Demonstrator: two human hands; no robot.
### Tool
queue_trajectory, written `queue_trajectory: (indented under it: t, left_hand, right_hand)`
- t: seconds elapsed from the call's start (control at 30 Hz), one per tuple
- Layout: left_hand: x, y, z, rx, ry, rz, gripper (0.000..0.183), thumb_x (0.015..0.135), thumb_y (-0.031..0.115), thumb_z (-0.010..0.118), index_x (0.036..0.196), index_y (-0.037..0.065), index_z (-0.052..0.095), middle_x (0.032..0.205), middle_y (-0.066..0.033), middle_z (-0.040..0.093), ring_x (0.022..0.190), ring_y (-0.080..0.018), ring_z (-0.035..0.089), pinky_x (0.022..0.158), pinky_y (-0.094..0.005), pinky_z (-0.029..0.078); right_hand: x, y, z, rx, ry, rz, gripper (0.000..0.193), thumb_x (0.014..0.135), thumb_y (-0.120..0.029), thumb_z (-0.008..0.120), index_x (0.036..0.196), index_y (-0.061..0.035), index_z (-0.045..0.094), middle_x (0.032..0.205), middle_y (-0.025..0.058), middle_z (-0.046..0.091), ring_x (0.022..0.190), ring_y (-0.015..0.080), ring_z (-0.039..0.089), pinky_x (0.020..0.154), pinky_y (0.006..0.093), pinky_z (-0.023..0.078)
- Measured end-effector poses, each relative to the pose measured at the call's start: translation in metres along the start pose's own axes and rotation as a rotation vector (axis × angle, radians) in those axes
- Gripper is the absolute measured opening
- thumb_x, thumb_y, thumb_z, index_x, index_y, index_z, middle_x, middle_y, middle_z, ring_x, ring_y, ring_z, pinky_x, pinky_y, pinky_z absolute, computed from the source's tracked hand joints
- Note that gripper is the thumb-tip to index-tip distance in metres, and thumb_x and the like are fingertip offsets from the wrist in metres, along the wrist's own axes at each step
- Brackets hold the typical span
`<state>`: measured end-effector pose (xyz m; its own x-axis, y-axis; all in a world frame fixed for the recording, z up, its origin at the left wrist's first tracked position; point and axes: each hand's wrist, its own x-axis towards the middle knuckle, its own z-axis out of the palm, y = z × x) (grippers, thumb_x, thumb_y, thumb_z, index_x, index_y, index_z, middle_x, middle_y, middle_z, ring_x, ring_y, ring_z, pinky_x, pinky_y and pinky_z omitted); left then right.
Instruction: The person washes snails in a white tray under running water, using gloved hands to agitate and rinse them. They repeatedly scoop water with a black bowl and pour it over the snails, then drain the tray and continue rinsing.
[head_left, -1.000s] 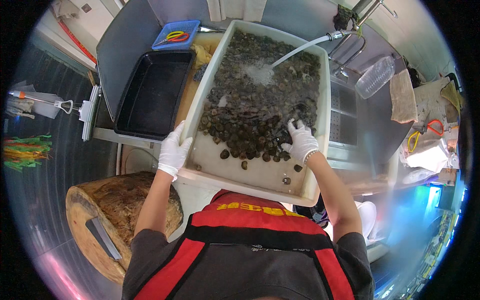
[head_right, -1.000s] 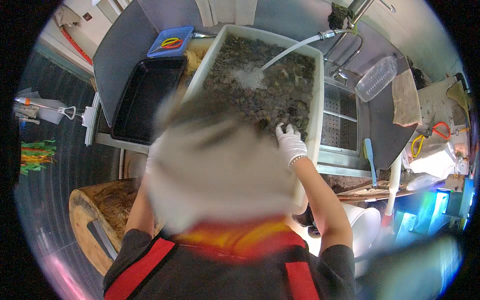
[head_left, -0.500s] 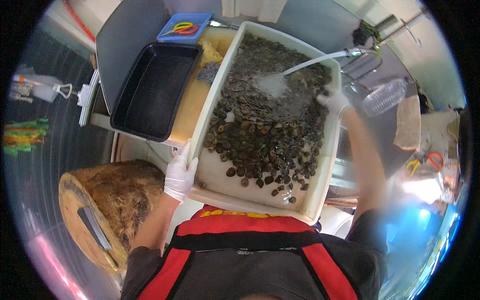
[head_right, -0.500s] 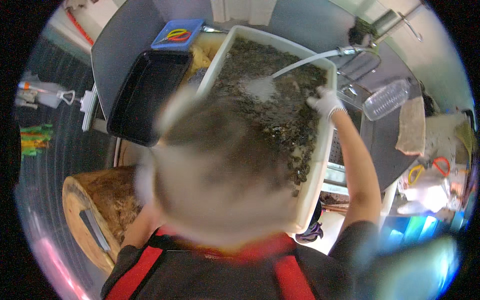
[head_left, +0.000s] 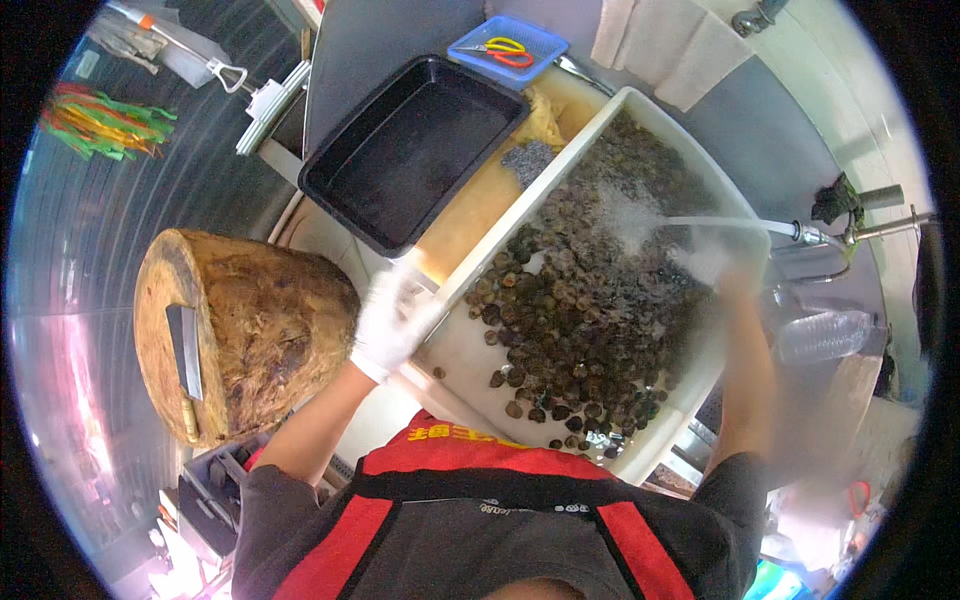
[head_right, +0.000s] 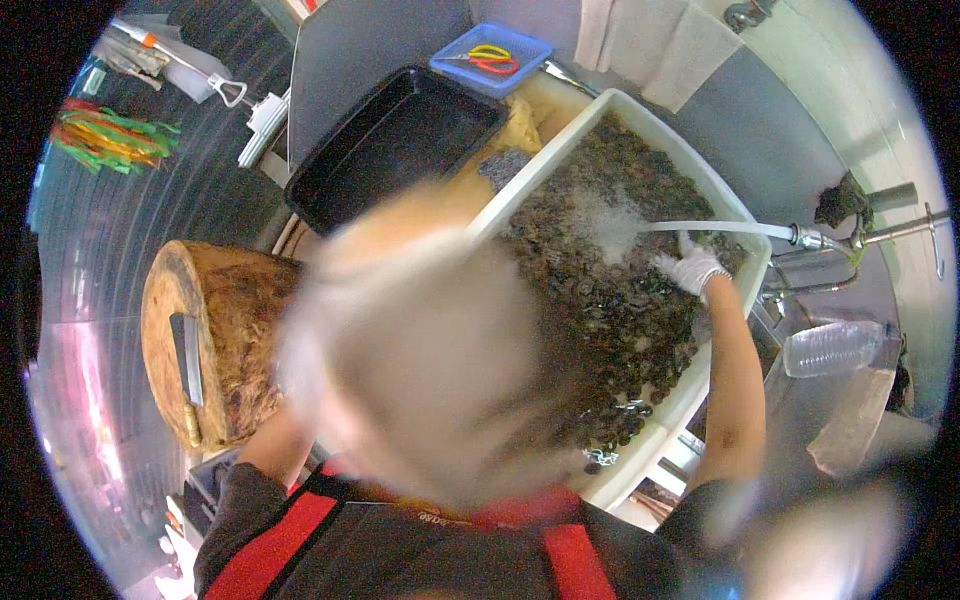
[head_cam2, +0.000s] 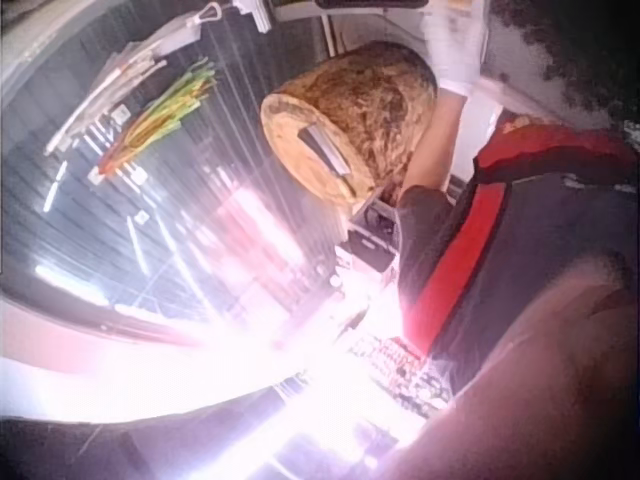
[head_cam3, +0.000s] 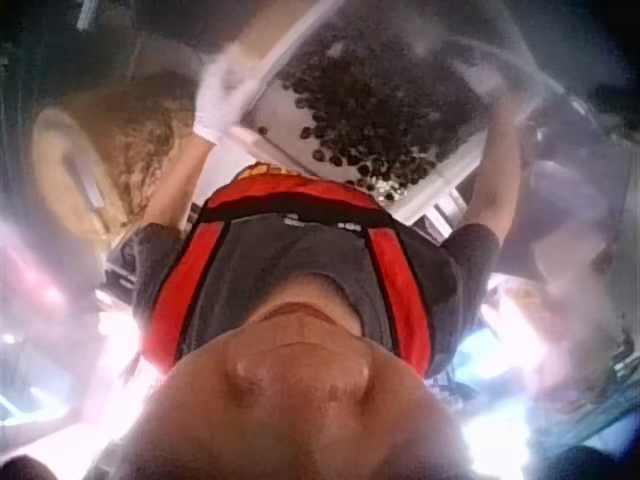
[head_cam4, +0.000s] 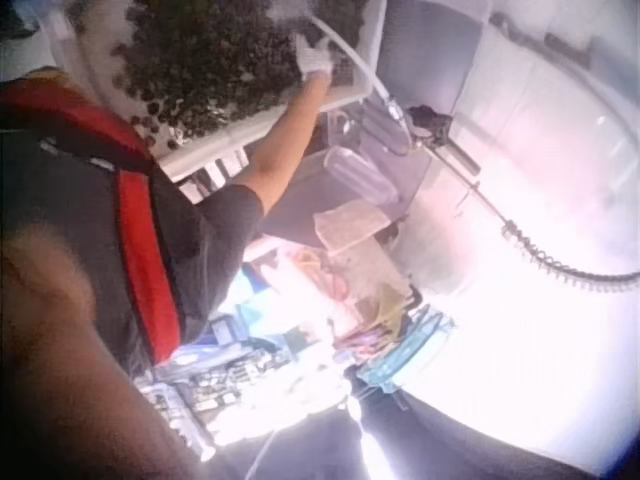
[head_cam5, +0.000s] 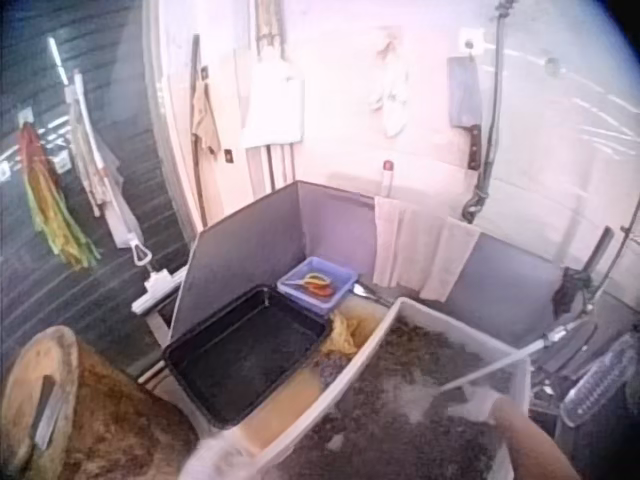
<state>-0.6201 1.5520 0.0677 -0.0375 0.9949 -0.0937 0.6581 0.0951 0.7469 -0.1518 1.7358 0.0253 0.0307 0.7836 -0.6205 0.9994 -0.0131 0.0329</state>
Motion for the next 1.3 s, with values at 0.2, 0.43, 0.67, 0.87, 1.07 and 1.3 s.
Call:
queue_trajectory:
  t: [0.2, 0.43, 0.67, 0.87, 1.07, 1.3]
  left_hand:
    - [0.098, -0.107, -0.030, -0.815, 0.302, -0.728, 0.058, 0.081, 0.038, 0.074, 0.121, 0.004, 0.050, 0.104, -0.0076, 0.063, 0.073, -0.0152, 0.059, 0.058, -0.0287, 0.046]
    - [0.124, -0.126, -0.018, -0.857, 0.286, -0.669, 0.028, 0.077, 0.006, 0.063, 0.105, 0.001, 0.061, 0.100, -0.0108, 0.064, 0.082, -0.0266, 0.064, 0.064, -0.0412, 0.055]
    - [0.062, -0.039, -0.118, -0.722, 0.238, -0.505, 0.029, 0.074, 0.005, 0.062, 0.103, 0.002, 0.060, 0.089, -0.0093, 0.063, 0.083, -0.0257, 0.063, 0.075, -0.0374, 0.052]
    - [0.105, 0.122, -0.089, -0.266, -0.100, 0.007, 0.058, 0.082, 0.007, 0.058, 0.135, -0.005, 0.040, 0.131, -0.0149, 0.053, 0.117, -0.0262, 0.052, 0.104, -0.0344, 0.035]
    - [0.171, 0.189, 0.022, -0.268, -0.428, 0.143, 0.040, 0.079, 0.004, 0.057, 0.119, -0.001, 0.055, 0.115, -0.0122, 0.062, 0.105, -0.0220, 0.056, 0.095, -0.0326, 0.041]
    - [0.130, 0.236, 0.114, -0.499, -0.418, -0.004, 0.039, 0.075, 0.003, 0.059, 0.114, 0.000, 0.056, 0.107, -0.0099, 0.063, 0.098, -0.0236, 0.058, 0.089, -0.0338, 0.045]
  right_hand:
    - [-0.107, -0.022, 0.004, 0.291, 0.121, -0.083, 0.075, 0.089, -0.041, 0.061, 0.149, -0.0152, 0.024, 0.150, 0.0203, 0.029, 0.140, 0.0321, 0.025, 0.114, 0.0362, 0.022]
    - [-0.172, -0.017, 0.053, 0.626, 0.236, -0.204, 0.063, 0.087, -0.044, 0.061, 0.135, -0.0048, 0.048, 0.130, 0.0209, 0.053, 0.124, 0.0334, 0.049, 0.104, 0.0363, 0.038]
    - [-0.208, -0.014, 0.093, 1.054, 0.286, -0.326, 0.056, 0.090, -0.032, 0.064, 0.136, -0.0033, 0.047, 0.127, 0.0140, 0.057, 0.108, 0.0187, 0.057, 0.098, 0.0312, 0.043]
    - [-0.197, -0.049, 0.057, 1.464, 0.298, -0.316, 0.063, 0.089, -0.033, 0.064, 0.139, -0.0018, 0.042, 0.127, 0.0182, 0.057, 0.116, 0.0240, 0.055, 0.094, 0.0316, 0.044]
    - [-0.182, -0.038, 0.055, 1.628, 0.649, -0.135, 0.083, 0.088, -0.040, 0.065, 0.147, -0.0011, 0.022, 0.145, 0.0205, 0.036, 0.130, 0.0260, 0.042, 0.099, 0.0351, 0.042]
    - [-0.216, 0.031, 0.049, 0.585, 0.780, -0.034, 0.062, 0.094, -0.044, 0.050, 0.136, 0.0007, 0.043, 0.140, 0.0198, 0.045, 0.134, 0.0334, 0.037, 0.111, 0.0376, 0.030]
